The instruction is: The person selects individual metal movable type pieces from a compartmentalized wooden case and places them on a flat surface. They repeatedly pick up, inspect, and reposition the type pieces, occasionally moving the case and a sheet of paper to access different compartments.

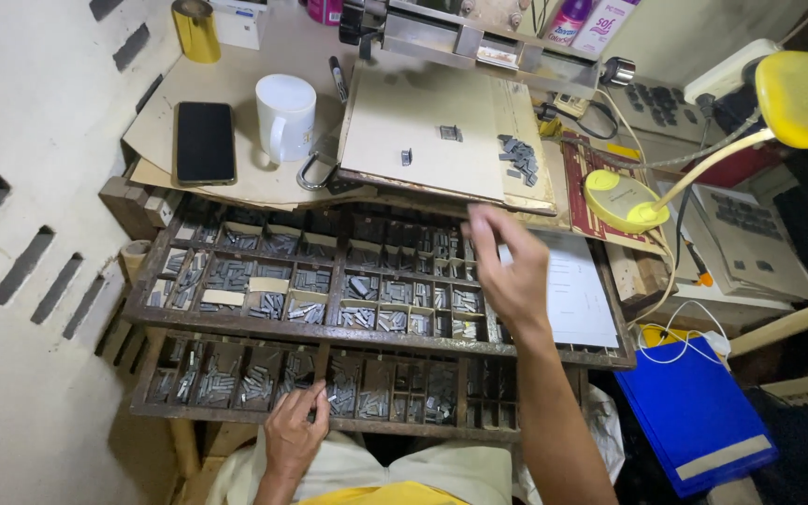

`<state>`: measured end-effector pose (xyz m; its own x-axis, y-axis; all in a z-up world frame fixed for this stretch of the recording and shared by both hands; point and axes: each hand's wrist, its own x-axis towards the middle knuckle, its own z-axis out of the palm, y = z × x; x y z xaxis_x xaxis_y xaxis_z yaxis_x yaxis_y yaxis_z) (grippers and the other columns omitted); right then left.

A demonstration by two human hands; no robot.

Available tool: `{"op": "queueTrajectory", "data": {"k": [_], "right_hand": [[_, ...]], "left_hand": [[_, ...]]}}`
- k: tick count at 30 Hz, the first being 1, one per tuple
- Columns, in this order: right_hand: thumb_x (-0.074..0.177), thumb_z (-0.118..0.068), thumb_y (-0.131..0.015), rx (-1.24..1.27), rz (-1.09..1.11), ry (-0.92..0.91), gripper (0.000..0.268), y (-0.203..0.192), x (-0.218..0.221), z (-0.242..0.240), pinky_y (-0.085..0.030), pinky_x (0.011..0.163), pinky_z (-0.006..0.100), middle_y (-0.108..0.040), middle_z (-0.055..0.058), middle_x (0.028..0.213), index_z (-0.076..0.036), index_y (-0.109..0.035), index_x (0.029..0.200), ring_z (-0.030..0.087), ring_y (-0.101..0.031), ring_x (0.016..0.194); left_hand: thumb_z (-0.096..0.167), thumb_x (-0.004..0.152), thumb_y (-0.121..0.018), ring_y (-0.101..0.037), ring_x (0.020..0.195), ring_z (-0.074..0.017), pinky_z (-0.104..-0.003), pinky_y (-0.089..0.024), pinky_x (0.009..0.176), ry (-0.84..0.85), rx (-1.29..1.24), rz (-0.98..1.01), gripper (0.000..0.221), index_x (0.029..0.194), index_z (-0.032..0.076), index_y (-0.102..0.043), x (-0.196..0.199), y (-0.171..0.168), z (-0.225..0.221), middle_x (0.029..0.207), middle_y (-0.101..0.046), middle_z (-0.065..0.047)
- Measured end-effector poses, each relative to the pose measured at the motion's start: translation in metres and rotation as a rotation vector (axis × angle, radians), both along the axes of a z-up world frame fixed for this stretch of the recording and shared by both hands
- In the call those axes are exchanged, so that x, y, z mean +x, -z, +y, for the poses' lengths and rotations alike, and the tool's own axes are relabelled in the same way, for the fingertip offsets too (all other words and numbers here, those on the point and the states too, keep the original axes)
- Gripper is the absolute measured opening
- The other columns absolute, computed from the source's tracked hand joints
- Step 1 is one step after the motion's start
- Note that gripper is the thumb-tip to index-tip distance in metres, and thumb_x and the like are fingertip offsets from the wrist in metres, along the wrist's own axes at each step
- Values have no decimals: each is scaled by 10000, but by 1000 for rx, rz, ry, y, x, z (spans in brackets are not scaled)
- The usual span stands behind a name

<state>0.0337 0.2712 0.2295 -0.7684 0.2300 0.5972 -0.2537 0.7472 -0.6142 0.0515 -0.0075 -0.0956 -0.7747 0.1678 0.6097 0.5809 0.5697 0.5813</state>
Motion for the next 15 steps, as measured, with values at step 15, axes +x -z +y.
{"op": "queueTrajectory", "data": {"k": [15], "right_hand": [[968,-66,-703,256,15,838,145,202,186,172,-524,950,369,-730,107,1104,-51,-791,1082,263,-666,1033]], "left_hand": [[79,896,-716,-643,718,-243,-370,-539,724,-57,-58,107,164,1017,163,-787,0,-21,7,835,-719,-4]]}}
